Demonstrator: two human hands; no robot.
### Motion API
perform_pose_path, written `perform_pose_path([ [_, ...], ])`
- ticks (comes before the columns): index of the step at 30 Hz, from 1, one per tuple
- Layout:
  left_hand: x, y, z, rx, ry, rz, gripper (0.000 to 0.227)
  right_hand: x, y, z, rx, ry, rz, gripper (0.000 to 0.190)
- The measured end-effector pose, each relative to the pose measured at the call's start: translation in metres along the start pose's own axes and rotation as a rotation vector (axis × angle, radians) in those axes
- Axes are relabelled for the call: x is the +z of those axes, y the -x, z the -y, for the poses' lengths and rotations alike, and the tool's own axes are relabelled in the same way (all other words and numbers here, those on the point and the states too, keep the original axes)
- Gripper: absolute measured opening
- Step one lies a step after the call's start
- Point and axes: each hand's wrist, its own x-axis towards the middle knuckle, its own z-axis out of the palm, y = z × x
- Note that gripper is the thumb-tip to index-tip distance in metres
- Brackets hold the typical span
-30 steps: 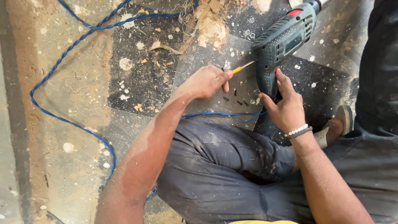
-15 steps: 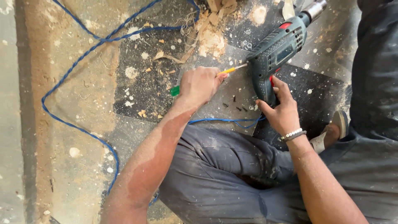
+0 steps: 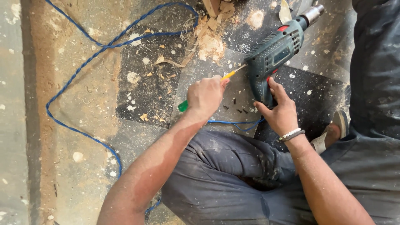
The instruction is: The recorder disassembles and repairs the internal wiring and motor housing of a handheld power drill.
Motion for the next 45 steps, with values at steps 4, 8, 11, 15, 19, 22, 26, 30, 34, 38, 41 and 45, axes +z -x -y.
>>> perform_pose_path([
  [4, 0.003, -0.013, 0.008, -0.053, 0.227, 0.104, 0.047, -0.006, -0.004, 0.003, 0.008, 0.006, 0.011, 0.081],
  [8, 0.023, -0.030, 0.033, 0.107, 0.542, 0.279, 0.058, -0.011, -0.001, -0.004, 0.028, 0.017, 0.046, 0.082],
  [11, 0.021, -0.030, 0.031, 0.067, 0.565, 0.337, 0.057, -0.013, -0.003, -0.002, 0.033, 0.032, 0.061, 0.083],
  [15, 0.006, -0.015, 0.007, 0.021, 0.074, 0.050, 0.053, -0.012, -0.002, 0.000, 0.067, 0.084, 0.049, 0.083],
  [19, 0.020, -0.014, 0.007, 0.088, 0.008, -0.119, 0.049, -0.013, -0.001, 0.000, 0.040, 0.077, 0.032, 0.083],
  [22, 0.019, -0.022, 0.010, 0.013, 0.148, 0.018, 0.051, -0.015, -0.004, -0.004, 0.013, 0.068, 0.033, 0.084],
  [26, 0.043, -0.041, 0.037, -0.022, 0.806, 0.543, 0.060, -0.022, -0.001, -0.013, -0.015, 0.057, 0.080, 0.086],
  [30, 0.018, -0.030, 0.022, 0.056, 0.689, 0.431, 0.060, -0.027, -0.003, -0.009, 0.054, -0.036, 0.119, 0.086],
  [34, 0.004, -0.021, 0.008, 0.070, 0.121, 0.197, 0.054, -0.041, -0.001, -0.008, 0.132, -0.022, 0.124, 0.082],
  [38, -0.012, -0.017, 0.005, 0.178, -0.018, 0.061, 0.044, -0.056, -0.005, -0.041, 0.167, 0.036, 0.222, 0.081],
  [41, -0.045, -0.022, -0.008, 0.121, -0.114, 0.155, 0.042, -0.068, -0.019, -0.065, 0.201, 0.038, 0.382, 0.084],
  [45, -0.057, -0.051, 0.000, 0.282, -0.210, 0.051, 0.046, -0.084, -0.046, -0.073, 0.325, 0.022, 0.390, 0.084],
])
